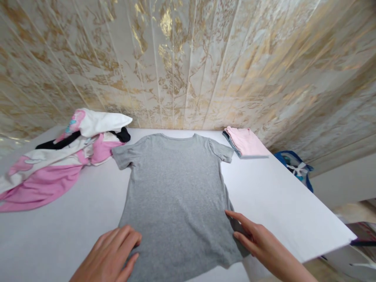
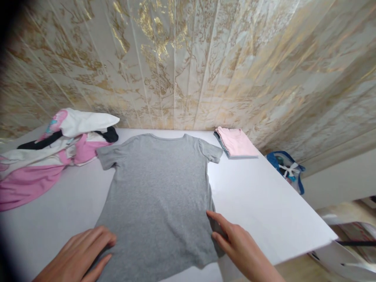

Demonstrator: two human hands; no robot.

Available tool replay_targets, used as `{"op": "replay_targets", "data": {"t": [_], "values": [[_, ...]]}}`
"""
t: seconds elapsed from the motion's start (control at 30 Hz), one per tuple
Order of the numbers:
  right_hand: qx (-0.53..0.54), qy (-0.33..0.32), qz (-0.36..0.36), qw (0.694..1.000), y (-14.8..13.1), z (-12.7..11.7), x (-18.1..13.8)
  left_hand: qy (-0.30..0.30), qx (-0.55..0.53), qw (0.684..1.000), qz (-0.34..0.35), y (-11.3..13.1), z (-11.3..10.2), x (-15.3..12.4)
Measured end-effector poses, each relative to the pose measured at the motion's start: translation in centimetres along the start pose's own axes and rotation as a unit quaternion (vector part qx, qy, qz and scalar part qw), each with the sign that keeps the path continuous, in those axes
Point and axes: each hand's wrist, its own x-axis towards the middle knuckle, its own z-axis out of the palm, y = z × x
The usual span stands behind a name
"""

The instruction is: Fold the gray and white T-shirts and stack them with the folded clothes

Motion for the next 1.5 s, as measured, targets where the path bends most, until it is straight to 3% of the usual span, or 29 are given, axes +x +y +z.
{"op": "replay_targets", "data": {"t": [0.27,0.33,0.4,0.5,0.53,0.6,0.67,0.77,0.9,1.0,1.07,1.13,1.2,1.27,1.3,1.4,1.5], "values": [[0.001,-0.058,0.033,0.998,0.2,-0.9,-1.8,-0.070,0.018,0.995,-0.064,1.1,-3.1,1.0],[-0.034,-0.037,0.046,0.998,-0.1,-1.9,-1.8,-0.061,0.037,0.994,-0.078,0.9,-3.8,2.5],[-0.073,0.040,0.045,0.996,-1.0,-2.9,-0.8,-0.023,0.057,0.995,-0.081,0.8,-4.0,5.1],[-0.099,0.187,-0.036,0.977,-3.2,-3.4,2.7,0.029,0.075,0.995,-0.051,0.7,-2.7,10.5],[-0.104,0.208,-0.085,0.969,-4.0,-3.1,4.2,0.031,0.083,0.995,-0.036,0.6,-1.9,12.3],[-0.138,0.216,-0.157,0.954,-5.3,-2.0,7.3,0.016,0.100,0.995,-0.019,0.1,-0.1,15.4],[-0.183,0.196,-0.167,0.949,-6.0,-0.4,9.9,-0.001,0.114,0.993,-0.022,-0.8,1.7,17.3],[-0.217,0.158,-0.162,0.950,-5.8,1.7,11.6,-0.027,0.116,0.992,-0.029,-2.4,3.3,17.9],[-0.192,0.155,-0.161,0.956,-5.4,2.7,11.3,-0.046,0.111,0.992,-0.046,-3.3,3.5,17.4],[-0.137,0.157,-0.177,0.962,-5.3,1.5,11.5,-0.064,0.097,0.990,-0.077,-2.7,2.8,18.3],[-0.076,0.168,-0.182,0.966,-4.6,-0.5,12.5,-0.064,0.080,0.992,-0.076,-1.8,2.4,19.9],[-0.020,0.212,-0.138,0.967,-3.1,-3.4,14.2,-0.052,0.056,0.996,-0.047,-0.5,2.2,22.2],[-0.019,0.267,-0.017,0.963,-1.3,-6.7,16.3,-0.053,0.033,0.998,-0.019,1.1,2.5,24.9],[-0.055,0.278,0.131,0.950,0.4,-9.4,18.4,-0.071,0.017,0.997,0.002,2.8,3.3,27.7],[-0.063,0.280,0.168,0.943,1.1,-10.4,19.4,-0.077,0.012,0.997,0.012,3.6,4.0,29.0],[-0.076,0.291,0.228,0.926,2.3,-11.4,21.7,-0.082,0.000,0.996,0.036,5.4,6.2,31.8],[-0.082,0.308,0.251,0.914,2.5,-10.5,23.3,-0.091,-0.008,0.995,0.047,5.8,8.4,32.8]]}}
